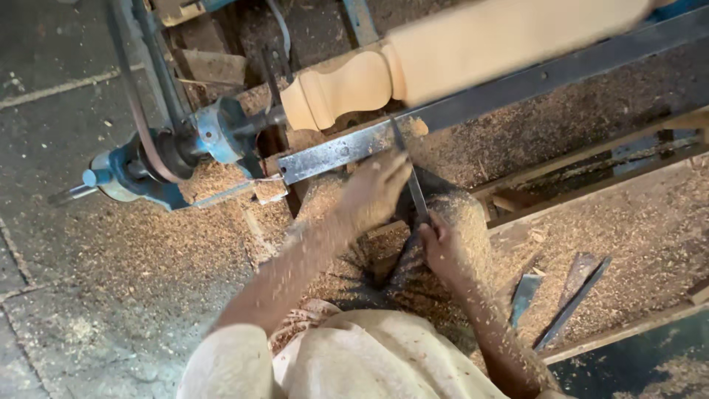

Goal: The person uses a chisel to shape a rotating wooden cylinder on a lathe, creating decorative grooves and contours. Wood shavings accumulate on the floor and the person's legs as the shaping progresses.

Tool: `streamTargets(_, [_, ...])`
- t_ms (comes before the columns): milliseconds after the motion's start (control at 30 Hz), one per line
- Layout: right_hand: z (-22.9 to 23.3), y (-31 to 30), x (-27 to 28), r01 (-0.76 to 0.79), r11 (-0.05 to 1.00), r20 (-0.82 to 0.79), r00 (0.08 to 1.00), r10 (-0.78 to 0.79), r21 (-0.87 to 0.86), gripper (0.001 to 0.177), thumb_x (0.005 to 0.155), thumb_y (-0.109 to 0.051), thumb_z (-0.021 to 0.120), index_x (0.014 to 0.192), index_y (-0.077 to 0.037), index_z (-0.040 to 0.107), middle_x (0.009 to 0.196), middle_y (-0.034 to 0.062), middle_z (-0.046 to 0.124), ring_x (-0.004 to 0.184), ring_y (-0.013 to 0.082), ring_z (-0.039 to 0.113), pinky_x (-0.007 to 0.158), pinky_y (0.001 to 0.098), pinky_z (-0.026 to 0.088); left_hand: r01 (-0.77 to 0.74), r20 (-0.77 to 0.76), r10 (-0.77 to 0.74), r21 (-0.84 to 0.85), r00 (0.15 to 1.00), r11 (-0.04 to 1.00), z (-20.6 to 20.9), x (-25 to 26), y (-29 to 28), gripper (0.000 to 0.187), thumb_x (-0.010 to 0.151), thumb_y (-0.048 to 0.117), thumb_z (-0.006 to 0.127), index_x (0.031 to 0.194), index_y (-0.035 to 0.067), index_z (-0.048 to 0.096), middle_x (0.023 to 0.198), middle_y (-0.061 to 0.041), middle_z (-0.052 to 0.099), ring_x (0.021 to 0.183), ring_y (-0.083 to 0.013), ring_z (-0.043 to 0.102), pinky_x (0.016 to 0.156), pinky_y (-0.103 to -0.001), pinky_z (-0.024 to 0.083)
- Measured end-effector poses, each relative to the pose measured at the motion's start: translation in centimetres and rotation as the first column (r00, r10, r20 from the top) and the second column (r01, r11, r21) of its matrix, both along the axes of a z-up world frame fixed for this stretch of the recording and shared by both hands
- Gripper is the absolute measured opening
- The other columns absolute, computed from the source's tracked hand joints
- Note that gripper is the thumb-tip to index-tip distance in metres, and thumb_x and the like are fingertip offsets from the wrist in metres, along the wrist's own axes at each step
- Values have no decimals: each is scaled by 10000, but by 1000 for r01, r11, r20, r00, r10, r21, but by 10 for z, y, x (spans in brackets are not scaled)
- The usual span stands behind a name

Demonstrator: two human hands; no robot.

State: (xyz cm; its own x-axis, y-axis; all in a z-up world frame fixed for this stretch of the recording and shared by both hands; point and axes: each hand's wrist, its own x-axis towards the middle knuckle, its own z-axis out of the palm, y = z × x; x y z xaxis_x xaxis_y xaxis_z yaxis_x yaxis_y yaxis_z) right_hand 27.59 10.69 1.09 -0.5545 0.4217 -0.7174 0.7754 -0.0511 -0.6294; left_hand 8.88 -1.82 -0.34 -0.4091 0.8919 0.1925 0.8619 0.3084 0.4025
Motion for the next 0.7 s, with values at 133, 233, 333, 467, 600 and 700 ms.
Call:
streamTargets(133, [-19,10,-2,111,970,-132,981,-141,-215,256,1021,-196,593,1217,-32,594,719,-3,552,571,101,491,489,262,398,175,-230,-184,-56,956,983,-14,-57,14,545,943,152,611,1476,64,534,1580,-110,485,1477,-266,425,1244,-444,387])
streamTargets(233, [-22,15,-4,-11,997,-315,949,34,73,276,1017,-214,665,1180,-15,563,794,9,558,654,100,529,557,260,439,202,-160,-203,-23,966,979,-18,-69,17,518,975,162,629,1465,25,535,1579,-132,484,1488,-290,419,1241,-460,388])
streamTargets(333, [-18,16,-4,-90,935,-418,877,238,344,342,971,-216,728,1179,-16,545,872,21,575,692,113,546,576,276,447,194,-219,-186,16,958,981,-15,-64,15,511,987,158,622,1467,3,538,1569,-149,498,1469,-304,459,1224,-452,415])
streamTargets(467, [-11,12,-10,14,972,-142,989,-49,-234,254,990,-222,625,1172,-46,624,751,-17,606,533,82,537,450,250,424,197,-278,-181,32,943,980,-6,-65,14,486,993,170,601,1449,19,530,1561,-143,509,1448,-301,507,1218,-452,442])
streamTargets(600, [-1,16,-16,36,974,-146,987,-70,-223,342,1055,-240,527,1295,1,565,737,-3,617,516,85,515,442,251,411,183,-299,-181,-20,937,983,-4,-66,17,513,993,174,581,1474,5,520,1558,-147,511,1445,-298,501,1213,-445,434])
streamTargets(700, [10,26,-23,-123,987,-235,967,95,-105,591,1020,-252,469,1587,-142,342,672,-32,553,522,50,484,421,232,398,152,-286,-147,-4,947,988,-7,-64,20,502,1023,180,571,1489,4,511,1557,-145,506,1448,-294,500,1226,-446,431])
